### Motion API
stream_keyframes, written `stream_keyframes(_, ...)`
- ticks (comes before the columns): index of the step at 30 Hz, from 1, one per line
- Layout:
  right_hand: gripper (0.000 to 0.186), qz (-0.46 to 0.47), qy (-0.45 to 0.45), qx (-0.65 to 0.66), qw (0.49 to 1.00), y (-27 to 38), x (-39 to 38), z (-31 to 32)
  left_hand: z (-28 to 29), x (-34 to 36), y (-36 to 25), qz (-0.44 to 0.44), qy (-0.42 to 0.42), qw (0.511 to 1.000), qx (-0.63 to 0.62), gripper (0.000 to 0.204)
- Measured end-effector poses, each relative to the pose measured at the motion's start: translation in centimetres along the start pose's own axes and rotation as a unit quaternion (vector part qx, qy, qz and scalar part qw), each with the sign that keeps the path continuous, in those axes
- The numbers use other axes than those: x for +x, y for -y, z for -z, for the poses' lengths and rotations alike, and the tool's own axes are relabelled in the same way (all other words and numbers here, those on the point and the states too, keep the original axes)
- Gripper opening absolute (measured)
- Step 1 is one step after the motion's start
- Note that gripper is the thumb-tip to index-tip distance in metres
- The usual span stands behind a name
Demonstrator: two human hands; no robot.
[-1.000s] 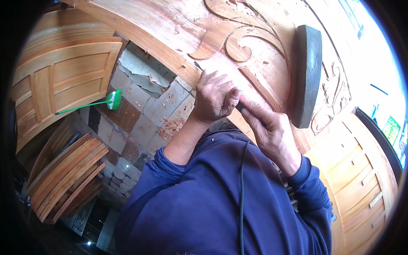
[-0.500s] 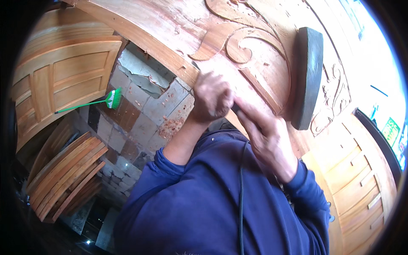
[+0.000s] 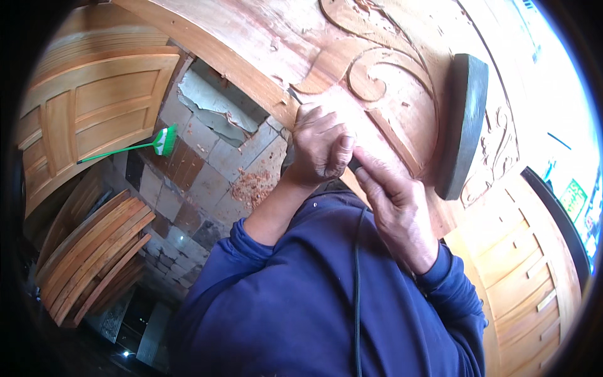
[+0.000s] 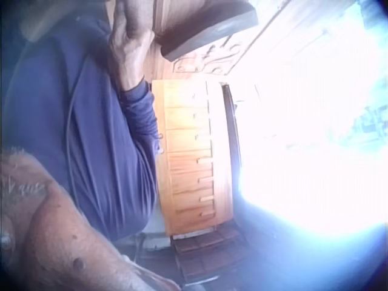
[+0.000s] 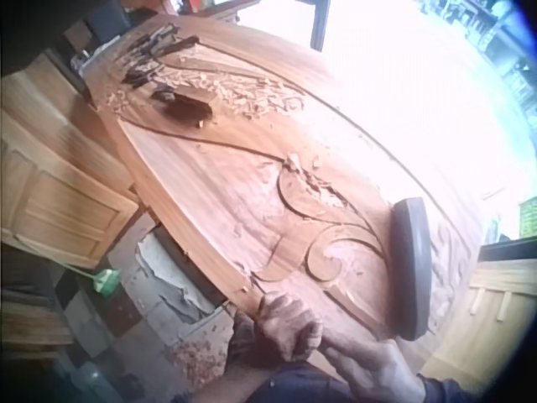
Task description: The person carves decorative floral patterns into a large wooden board using a chisel, periodically wiping away wood shavings and repositioning a sharpening stone.
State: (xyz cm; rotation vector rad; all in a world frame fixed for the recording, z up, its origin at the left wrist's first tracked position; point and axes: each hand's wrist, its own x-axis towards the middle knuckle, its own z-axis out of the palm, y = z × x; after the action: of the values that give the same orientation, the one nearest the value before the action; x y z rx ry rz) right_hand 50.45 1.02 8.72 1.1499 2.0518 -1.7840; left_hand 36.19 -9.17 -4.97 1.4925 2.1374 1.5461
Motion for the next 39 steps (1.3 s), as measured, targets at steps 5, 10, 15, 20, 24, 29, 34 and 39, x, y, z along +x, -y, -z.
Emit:
stream_keyframes(5, 0.033, -0.056, 0.005, 0.026, 0.998, 0.3, -0.8, 0.9, -0.4, 0.1, -0.8, -0.014, 0.003, 0.999, -0.03, 0.027)
stream_keyframes(10, 0.033, -0.047, 0.001, 0.023, 0.999, -0.5, -0.9, 1.0, -0.6, -0.1, -0.6, -0.023, -0.002, 0.999, -0.026, 0.026)
stream_keyframes(15, 0.032, -0.035, -0.002, 0.018, 0.999, -0.5, -0.4, 0.6, -0.4, 0.2, -1.0, 0.006, -0.011, 0.999, -0.03, 0.035)
stream_keyframes(20, 0.031, -0.014, -0.003, 0.003, 1.0, -0.8, 0.0, 0.7, -0.6, 0.0, -0.9, -0.013, 0.011, 1.0, -0.006, 0.026)
stream_keyframes(24, 0.031, -0.031, -0.007, 0.03, 0.999, -1.2, -0.2, 0.2, -0.2, 0.1, -0.7, 0.017, 0.028, 0.999, 0.002, 0.023)
stream_keyframes(29, 0.031, 0.039, -0.012, 0.022, 0.999, -1.4, 1.3, -0.7, 0.0, 0.5, -0.2, 0.012, -0.017, 1.0, 0.001, 0.029)
stream_keyframes(34, 0.031, 0.018, -0.012, 0.012, 1.0, -1.1, 0.7, -0.6, -0.1, 0.0, -0.3, 0.004, -0.034, 0.999, 0.018, 0.033)
stream_keyframes(39, 0.032, -0.065, -0.008, 0.032, 0.997, 0.1, -0.2, -0.1, 0.2, 0.0, -0.1, -0.008, 0.008, 1.0, -0.012, 0.022)
